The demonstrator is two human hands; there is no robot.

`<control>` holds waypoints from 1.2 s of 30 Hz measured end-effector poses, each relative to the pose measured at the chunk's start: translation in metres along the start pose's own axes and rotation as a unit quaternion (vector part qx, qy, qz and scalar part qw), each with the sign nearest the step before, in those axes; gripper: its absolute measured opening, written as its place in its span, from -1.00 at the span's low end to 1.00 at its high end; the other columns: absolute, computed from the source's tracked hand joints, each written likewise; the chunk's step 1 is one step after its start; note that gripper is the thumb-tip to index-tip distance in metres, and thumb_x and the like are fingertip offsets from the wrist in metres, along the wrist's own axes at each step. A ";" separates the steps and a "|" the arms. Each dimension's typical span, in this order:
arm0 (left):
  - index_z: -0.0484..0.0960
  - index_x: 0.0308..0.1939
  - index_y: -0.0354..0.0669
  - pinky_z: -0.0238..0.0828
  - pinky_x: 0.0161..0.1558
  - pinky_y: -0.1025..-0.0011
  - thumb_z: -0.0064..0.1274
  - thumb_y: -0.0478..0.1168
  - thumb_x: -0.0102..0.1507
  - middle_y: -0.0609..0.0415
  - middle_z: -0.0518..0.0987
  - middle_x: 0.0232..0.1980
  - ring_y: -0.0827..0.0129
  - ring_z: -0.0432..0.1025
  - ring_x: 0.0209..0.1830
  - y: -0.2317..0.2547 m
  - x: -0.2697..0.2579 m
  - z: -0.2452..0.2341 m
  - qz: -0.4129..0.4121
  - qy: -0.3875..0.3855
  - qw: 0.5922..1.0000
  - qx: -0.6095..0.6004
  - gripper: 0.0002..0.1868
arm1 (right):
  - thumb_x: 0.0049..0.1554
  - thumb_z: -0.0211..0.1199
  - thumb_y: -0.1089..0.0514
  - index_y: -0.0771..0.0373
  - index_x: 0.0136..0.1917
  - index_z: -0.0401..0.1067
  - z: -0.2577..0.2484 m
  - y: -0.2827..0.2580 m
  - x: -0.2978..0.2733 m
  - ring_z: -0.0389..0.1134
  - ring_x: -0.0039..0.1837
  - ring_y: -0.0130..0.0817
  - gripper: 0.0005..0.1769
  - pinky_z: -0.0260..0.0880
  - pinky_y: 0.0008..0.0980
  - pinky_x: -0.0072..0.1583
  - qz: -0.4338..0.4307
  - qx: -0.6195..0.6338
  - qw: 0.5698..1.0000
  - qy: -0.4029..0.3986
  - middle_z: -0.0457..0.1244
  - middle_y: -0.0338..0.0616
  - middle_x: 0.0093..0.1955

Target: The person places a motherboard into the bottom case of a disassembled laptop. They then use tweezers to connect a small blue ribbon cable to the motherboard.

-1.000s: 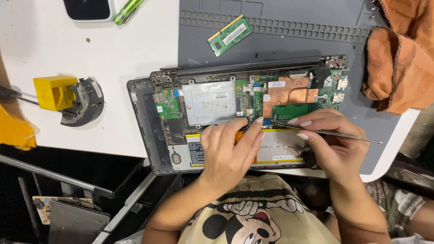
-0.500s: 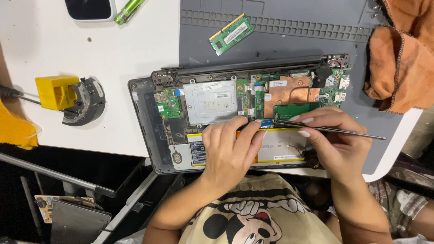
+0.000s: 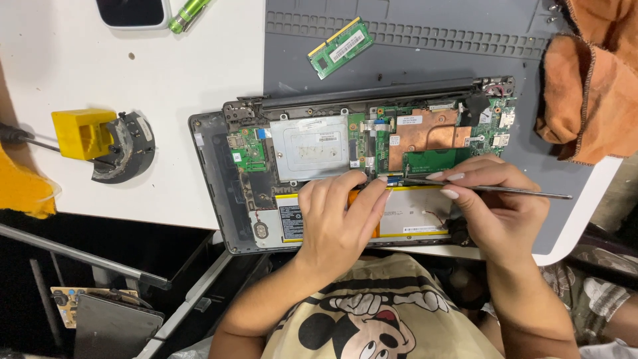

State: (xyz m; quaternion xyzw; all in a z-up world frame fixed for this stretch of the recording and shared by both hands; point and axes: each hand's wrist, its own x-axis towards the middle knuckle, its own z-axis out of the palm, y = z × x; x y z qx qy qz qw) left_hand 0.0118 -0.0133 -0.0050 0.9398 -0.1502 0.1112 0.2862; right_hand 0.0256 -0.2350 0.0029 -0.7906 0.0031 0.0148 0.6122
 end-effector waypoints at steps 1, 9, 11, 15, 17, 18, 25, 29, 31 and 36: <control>0.65 0.09 0.00 0.19 0.10 0.24 0.34 -0.18 0.39 0.07 0.52 0.06 0.22 0.44 -0.04 0.000 0.000 0.000 0.002 0.000 1.000 -0.003 -0.76 | 0.20 0.34 0.41 0.38 -0.06 0.40 -0.001 0.003 -0.002 0.47 0.11 -0.07 -0.88 0.51 -0.29 0.21 0.000 0.001 1.000 0.005 0.38 0.18 -0.01; 0.65 0.09 0.00 0.19 0.10 0.26 0.35 -0.16 0.38 0.07 0.54 0.05 0.25 0.45 -0.06 0.000 0.001 0.000 0.009 0.011 1.000 0.009 -0.74 | 0.20 0.35 0.41 0.40 -0.05 0.41 -0.002 0.005 -0.003 0.44 0.07 -0.10 -0.88 0.48 -0.32 0.17 -0.010 -0.003 1.000 0.004 0.39 0.18 -0.03; 0.65 0.11 0.02 0.20 0.11 0.25 0.36 -0.14 0.38 0.07 0.54 0.05 0.25 0.45 -0.07 0.000 0.000 0.001 0.009 0.010 1.000 0.015 -0.73 | 0.20 0.35 0.41 0.40 -0.05 0.40 -0.002 0.003 -0.003 0.44 0.06 -0.11 -0.88 0.47 -0.33 0.16 -0.003 0.000 1.000 0.001 0.39 0.17 -0.03; 0.64 0.14 0.05 0.18 0.07 0.22 0.40 -0.15 0.36 0.05 0.56 0.04 0.22 0.44 -0.08 -0.001 -0.002 0.002 0.016 0.007 1.000 0.016 -0.68 | 0.20 0.34 0.40 0.37 -0.08 0.40 -0.005 0.005 -0.003 0.45 0.05 -0.11 -0.88 0.47 -0.32 0.14 -0.004 0.003 1.000 -0.012 0.39 0.12 -0.05; 0.63 0.15 0.06 0.17 0.08 0.21 0.40 -0.12 0.36 0.05 0.56 0.05 0.22 0.44 -0.08 0.000 -0.001 0.001 0.018 0.007 1.000 0.013 -0.67 | 0.20 0.34 0.40 0.36 -0.08 0.40 -0.005 0.003 -0.002 0.45 0.04 -0.10 -0.88 0.47 -0.31 0.13 -0.009 0.002 1.000 -0.015 0.38 0.11 -0.06; 0.66 0.10 0.07 0.17 0.06 0.22 0.41 -0.10 0.35 0.07 0.57 0.03 0.23 0.44 -0.09 0.000 0.000 0.001 0.019 0.013 1.000 0.020 -0.70 | 0.20 0.33 0.40 0.36 -0.08 0.40 -0.004 0.000 0.000 0.46 0.03 -0.11 -0.89 0.47 -0.32 0.13 -0.011 0.002 1.000 -0.022 0.39 0.11 -0.07; 0.68 0.14 0.13 0.21 0.03 0.29 0.42 -0.07 0.36 0.12 0.61 0.00 0.27 0.42 -0.13 -0.001 -0.002 0.003 0.036 0.027 0.997 0.055 -0.68 | 0.21 0.34 0.44 0.41 -0.05 0.40 -0.003 0.001 -0.003 0.40 0.01 -0.18 -0.88 0.41 -0.38 0.10 0.009 -0.005 1.000 -0.006 0.35 0.11 -0.06; 0.70 0.12 0.13 0.21 0.06 0.29 0.42 -0.07 0.36 0.13 0.62 -0.02 0.28 0.42 -0.12 0.000 -0.001 0.002 0.037 0.029 0.997 0.063 -0.71 | 0.21 0.34 0.44 0.41 -0.04 0.41 -0.003 0.000 -0.002 0.40 0.02 -0.17 -0.88 0.43 -0.39 0.09 0.001 -0.005 1.000 -0.011 0.37 0.12 -0.05; 0.69 0.14 0.13 0.21 0.05 0.32 0.40 -0.05 0.37 0.16 0.62 -0.02 0.30 0.42 -0.18 0.000 -0.002 0.002 0.036 0.035 0.997 0.063 -0.70 | 0.22 0.33 0.42 0.40 -0.05 0.40 -0.003 -0.001 -0.001 0.40 0.00 -0.18 -0.89 0.41 -0.40 0.08 0.000 -0.006 1.000 -0.017 0.37 0.10 -0.06; 0.72 -0.03 0.13 0.18 0.03 0.34 0.37 -0.05 0.36 0.16 0.60 -0.07 0.32 0.40 -0.21 0.002 0.002 0.001 0.039 0.051 0.996 0.067 -0.83 | 0.21 0.35 0.41 0.39 -0.05 0.40 -0.003 0.000 -0.001 0.39 0.01 -0.17 -0.88 0.40 -0.36 0.11 -0.007 -0.017 1.000 -0.024 0.37 0.09 -0.05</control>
